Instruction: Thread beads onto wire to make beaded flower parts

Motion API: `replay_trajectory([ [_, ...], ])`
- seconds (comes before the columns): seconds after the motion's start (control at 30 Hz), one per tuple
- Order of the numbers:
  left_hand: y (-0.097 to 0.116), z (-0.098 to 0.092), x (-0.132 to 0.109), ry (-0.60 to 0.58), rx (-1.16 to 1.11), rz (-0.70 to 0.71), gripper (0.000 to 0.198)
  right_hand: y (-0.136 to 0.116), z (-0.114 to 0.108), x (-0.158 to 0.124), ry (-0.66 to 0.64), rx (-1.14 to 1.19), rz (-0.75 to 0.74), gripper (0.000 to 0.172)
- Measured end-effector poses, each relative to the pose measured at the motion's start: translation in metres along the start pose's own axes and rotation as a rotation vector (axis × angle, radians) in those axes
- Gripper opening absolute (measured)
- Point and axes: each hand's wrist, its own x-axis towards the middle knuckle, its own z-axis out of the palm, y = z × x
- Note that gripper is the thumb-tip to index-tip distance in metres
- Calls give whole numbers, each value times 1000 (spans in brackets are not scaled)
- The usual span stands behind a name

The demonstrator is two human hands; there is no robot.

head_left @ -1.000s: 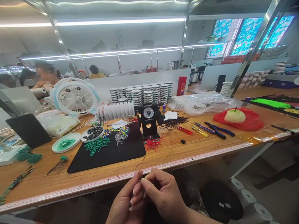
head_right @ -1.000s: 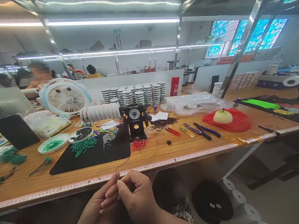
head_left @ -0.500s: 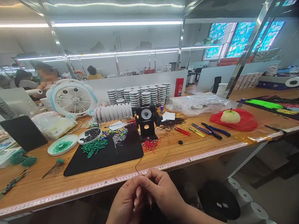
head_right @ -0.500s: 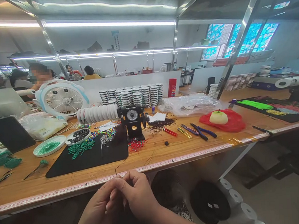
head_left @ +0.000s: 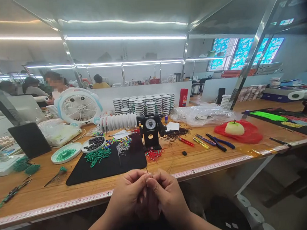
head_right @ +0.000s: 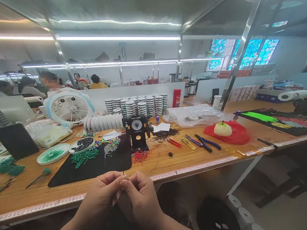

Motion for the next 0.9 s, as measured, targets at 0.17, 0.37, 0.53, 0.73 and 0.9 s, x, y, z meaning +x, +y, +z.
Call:
replay_trajectory([
  [0.17, -12, -11, -1, 33, -38, -43, 34, 13, 1, 3, -25, -18, 89, 35],
  [0.37, -42, -19, -14, 56, -297, -122, 43, 38, -24, -16, -114, -18, 431, 38],
  [0.53, -54, -16, -14, 4, -367, -166, 43, 39, -22, -18, -92, 26, 367, 37],
  [0.73, -49, -20, -16, 17, -380, -150, 43, 33, -25, -20, -177, 65, 484, 36],
  [0.9, -56, -19, -16, -29, -431, -151, 42, 30, -17, -17, -79, 68, 416, 42],
])
